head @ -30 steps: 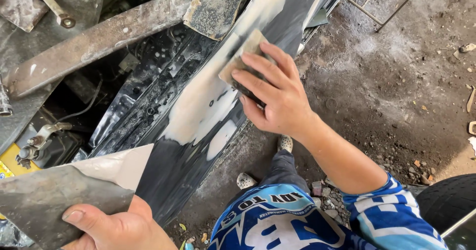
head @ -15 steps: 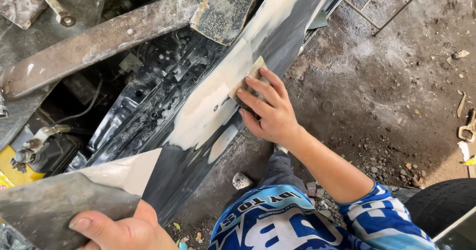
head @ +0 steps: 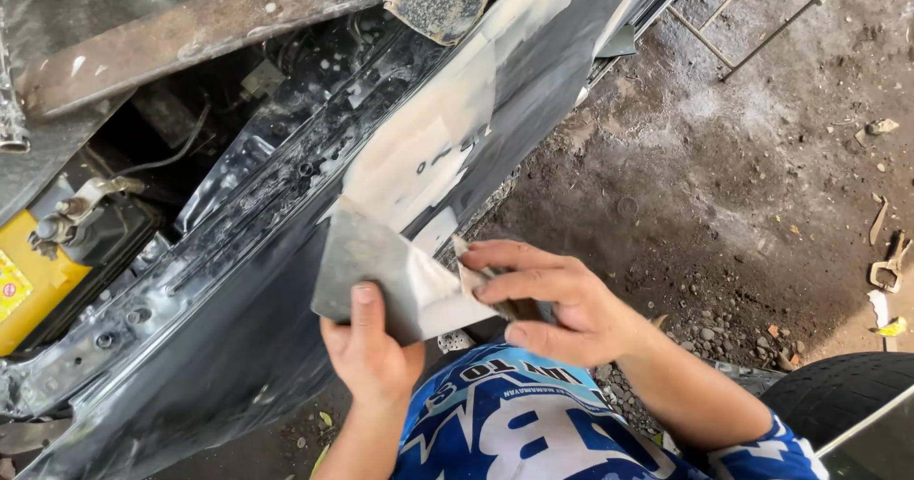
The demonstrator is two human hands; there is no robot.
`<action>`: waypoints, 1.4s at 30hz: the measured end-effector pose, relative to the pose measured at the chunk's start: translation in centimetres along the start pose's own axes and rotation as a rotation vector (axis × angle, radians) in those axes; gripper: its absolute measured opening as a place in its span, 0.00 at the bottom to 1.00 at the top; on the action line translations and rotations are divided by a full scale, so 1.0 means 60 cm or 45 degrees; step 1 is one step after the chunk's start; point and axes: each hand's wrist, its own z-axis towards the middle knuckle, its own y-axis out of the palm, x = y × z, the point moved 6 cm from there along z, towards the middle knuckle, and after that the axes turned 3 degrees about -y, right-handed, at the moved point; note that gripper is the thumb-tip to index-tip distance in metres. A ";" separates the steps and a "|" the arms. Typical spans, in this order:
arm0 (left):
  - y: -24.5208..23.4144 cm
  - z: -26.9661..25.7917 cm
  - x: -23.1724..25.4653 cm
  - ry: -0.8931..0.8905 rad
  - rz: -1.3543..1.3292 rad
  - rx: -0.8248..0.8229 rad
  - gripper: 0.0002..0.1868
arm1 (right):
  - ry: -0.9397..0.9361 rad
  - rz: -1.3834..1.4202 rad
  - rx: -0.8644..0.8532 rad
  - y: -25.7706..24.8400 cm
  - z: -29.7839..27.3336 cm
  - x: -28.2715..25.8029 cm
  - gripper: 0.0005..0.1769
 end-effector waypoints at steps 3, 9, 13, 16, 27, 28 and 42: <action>0.022 -0.005 0.038 0.126 -0.183 -0.293 0.15 | 0.064 -0.607 -0.054 0.012 -0.004 0.008 0.22; -0.008 -0.018 0.037 0.496 0.354 -0.180 0.14 | -0.229 -0.847 0.406 0.041 0.004 -0.033 0.25; -0.009 -0.025 0.059 0.752 0.665 -0.199 0.16 | -0.290 -1.079 0.287 0.115 0.020 -0.027 0.25; -0.068 -0.019 0.091 0.846 0.581 -0.028 0.20 | -0.170 -0.957 0.181 0.130 0.008 0.018 0.26; -0.091 0.037 0.291 1.247 0.271 -0.103 0.31 | 0.062 -0.801 0.615 0.019 -0.013 0.081 0.26; -0.093 0.039 0.294 1.285 0.244 -0.079 0.30 | -0.114 -1.074 0.526 0.028 0.006 0.071 0.32; -0.064 0.010 0.302 1.280 0.965 0.143 0.27 | -0.447 -1.482 0.454 0.034 0.089 0.105 0.37</action>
